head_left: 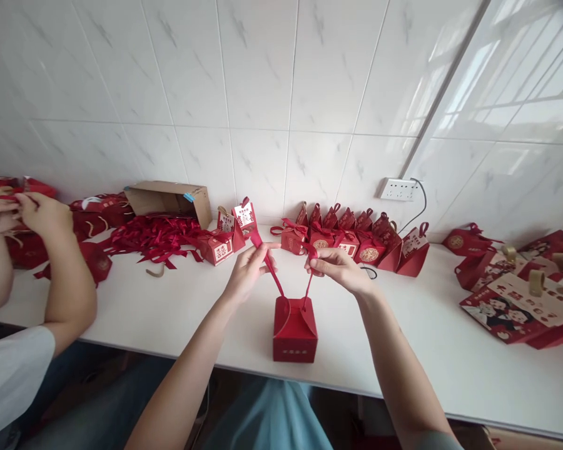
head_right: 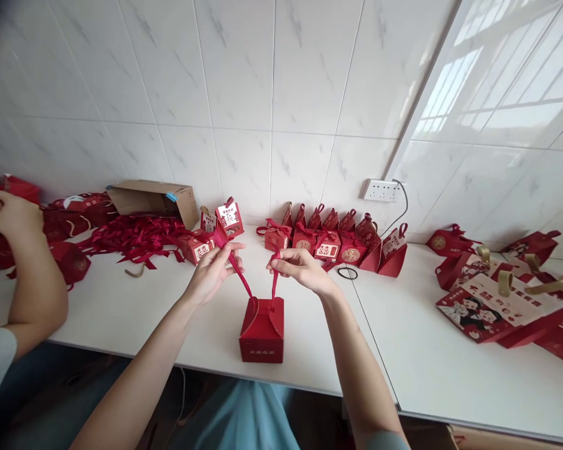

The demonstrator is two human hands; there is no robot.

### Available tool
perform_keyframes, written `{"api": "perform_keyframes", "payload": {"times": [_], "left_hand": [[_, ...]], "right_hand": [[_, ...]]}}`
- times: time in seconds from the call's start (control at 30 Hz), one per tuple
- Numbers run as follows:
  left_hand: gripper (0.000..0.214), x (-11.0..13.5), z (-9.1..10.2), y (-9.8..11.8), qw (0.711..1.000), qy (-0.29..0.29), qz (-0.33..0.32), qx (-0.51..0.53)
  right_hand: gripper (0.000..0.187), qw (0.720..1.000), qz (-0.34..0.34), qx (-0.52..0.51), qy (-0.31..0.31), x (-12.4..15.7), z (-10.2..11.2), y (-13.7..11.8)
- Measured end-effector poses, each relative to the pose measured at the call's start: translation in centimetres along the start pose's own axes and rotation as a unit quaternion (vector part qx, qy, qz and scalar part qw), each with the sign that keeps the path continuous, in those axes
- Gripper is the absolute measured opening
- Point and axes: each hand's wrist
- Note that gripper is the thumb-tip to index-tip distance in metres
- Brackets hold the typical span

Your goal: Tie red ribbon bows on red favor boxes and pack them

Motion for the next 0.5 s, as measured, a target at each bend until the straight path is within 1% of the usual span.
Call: {"api": "perform_keyframes", "payload": {"times": [0.1, 0.17, 0.23, 0.3, 0.37, 0.43, 0.5], "left_hand": [[0.036, -1.5, -0.9, 0.4, 0.998, -0.063, -0.013, -0.018], [0.035, -2.5, -1.4, 0.4, 0.995, -0.089, -0.024, -0.036], [0.034, -3.5, -1.9, 0.2, 0.993, -0.116, -0.02, -0.007], [0.036, -4.5, -2.4, 0.0, 0.988, -0.143, -0.005, 0.051], [0.043, -5.3, -2.9, -0.2, 0.982, -0.161, 0.006, 0.098], [0.05, -6.0, -3.3, -0.4, 0.98, -0.162, 0.001, 0.114], [0.052, -6.6, -3.5, -0.6, 0.977, -0.169, -0.002, 0.128]], "right_hand": [[0.032, 0.999, 0.004, 0.027, 0.033, -1.1, 0.3, -0.6], [0.032, 0.998, 0.006, 0.049, 0.028, -1.7, 0.6, -0.9], [0.033, 0.998, 0.023, 0.064, 0.013, -2.1, 0.8, -1.1], [0.034, 0.996, 0.047, 0.069, 0.014, -2.5, 0.9, -1.1], [0.034, 0.995, 0.063, 0.062, 0.046, -2.8, 0.9, -0.8], [0.035, 0.992, 0.069, 0.052, 0.09, -3.0, 0.9, -0.4], [0.037, 0.988, 0.067, 0.048, 0.131, -3.1, 0.9, 0.3]]}}
Point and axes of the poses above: each hand's wrist, its own x-axis away from the middle knuckle, its own z-axis out of the back of the hand, y = z × x, and after that the axes turned 8 degrees about y, right-handed
